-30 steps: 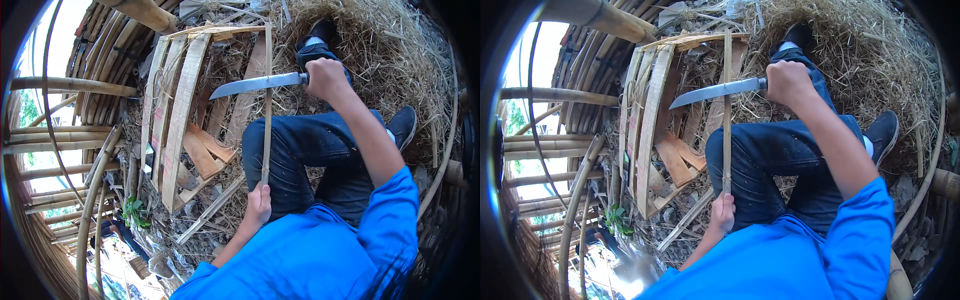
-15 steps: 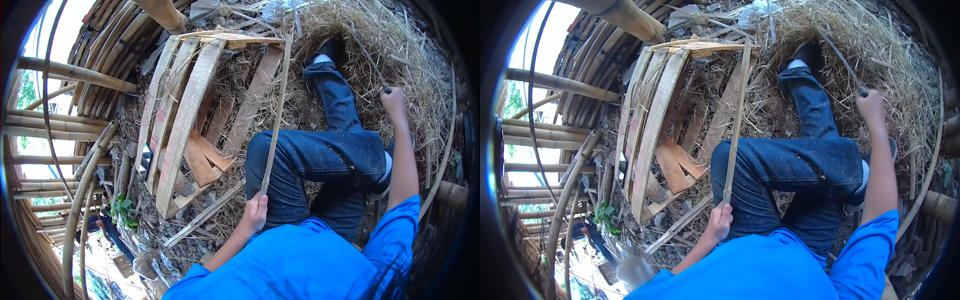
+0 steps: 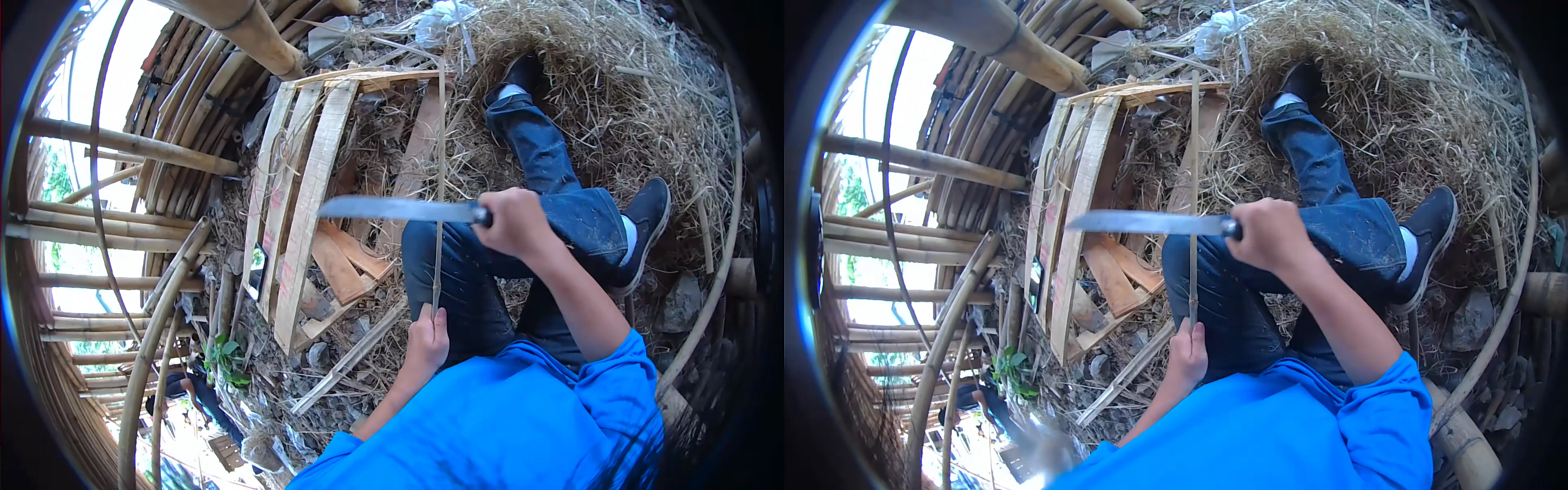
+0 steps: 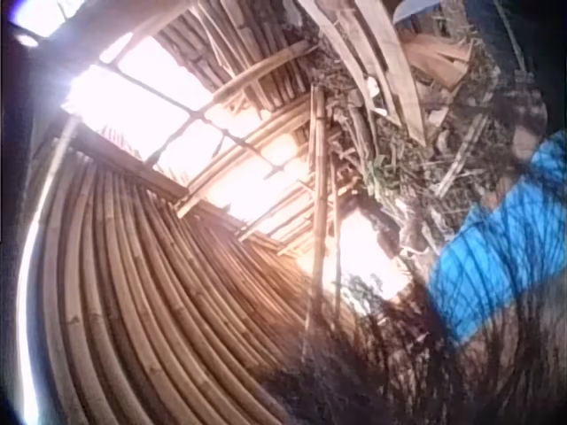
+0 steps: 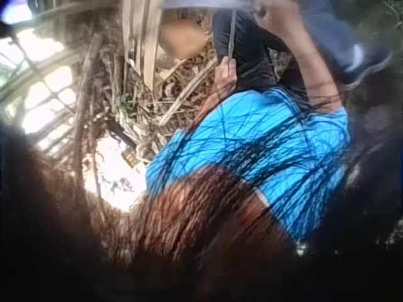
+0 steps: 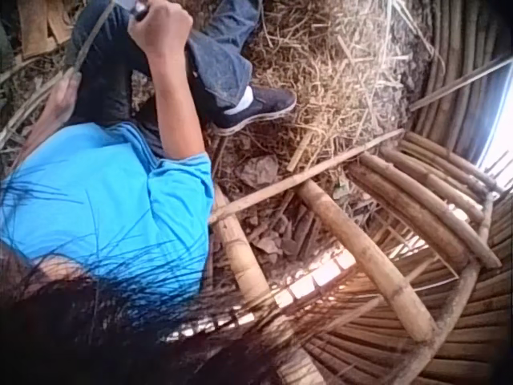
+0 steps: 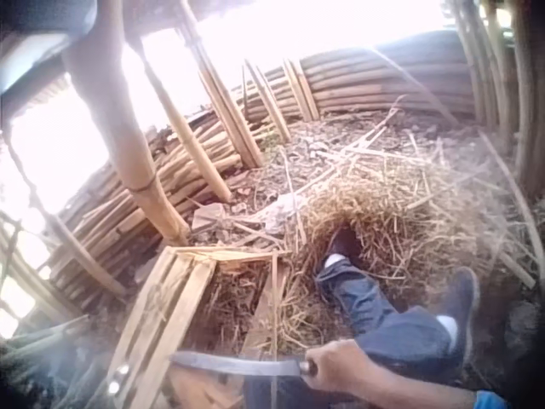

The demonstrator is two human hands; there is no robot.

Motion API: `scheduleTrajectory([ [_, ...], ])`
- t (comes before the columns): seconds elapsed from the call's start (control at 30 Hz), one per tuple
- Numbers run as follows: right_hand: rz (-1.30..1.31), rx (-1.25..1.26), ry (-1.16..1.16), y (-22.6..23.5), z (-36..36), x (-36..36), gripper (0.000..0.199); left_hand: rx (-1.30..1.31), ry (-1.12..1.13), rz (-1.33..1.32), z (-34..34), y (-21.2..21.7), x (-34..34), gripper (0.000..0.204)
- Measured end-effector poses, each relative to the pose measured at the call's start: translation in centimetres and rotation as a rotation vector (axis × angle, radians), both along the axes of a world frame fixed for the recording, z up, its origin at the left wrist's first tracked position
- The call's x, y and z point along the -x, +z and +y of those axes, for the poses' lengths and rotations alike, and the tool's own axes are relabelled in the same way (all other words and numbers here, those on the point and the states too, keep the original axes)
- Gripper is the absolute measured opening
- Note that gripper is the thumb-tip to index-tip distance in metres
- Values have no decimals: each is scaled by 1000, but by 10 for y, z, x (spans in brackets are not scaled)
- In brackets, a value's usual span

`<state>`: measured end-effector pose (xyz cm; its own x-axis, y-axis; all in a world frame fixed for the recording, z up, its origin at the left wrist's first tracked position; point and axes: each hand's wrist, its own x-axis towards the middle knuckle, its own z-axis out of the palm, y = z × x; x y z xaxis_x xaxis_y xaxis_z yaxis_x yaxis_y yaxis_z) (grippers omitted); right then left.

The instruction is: The person shaves a strip of wood with a machete while sitting on a ground covered in straw. They pull the blade along the length of the wood to create thin shavings.

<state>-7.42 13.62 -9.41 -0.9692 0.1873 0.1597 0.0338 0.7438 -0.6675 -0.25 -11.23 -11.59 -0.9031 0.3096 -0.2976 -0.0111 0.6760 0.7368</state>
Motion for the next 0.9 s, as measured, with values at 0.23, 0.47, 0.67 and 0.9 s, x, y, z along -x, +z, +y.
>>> scheduleTrajectory([
  [0.23,-344,-255,127,14,-6,18,22,94,-2,127,8,1,-5,25],
  [0.47,-328,-349,-27,0,39,56,18,146,-16,181,12,-8,3,25],
  [0.67,-261,-421,9,-31,36,83,12,103,17,106,17,-12,11,26],
  [0.9,-160,-482,5,-34,53,103,14,85,20,74,20,-8,16,26],
])
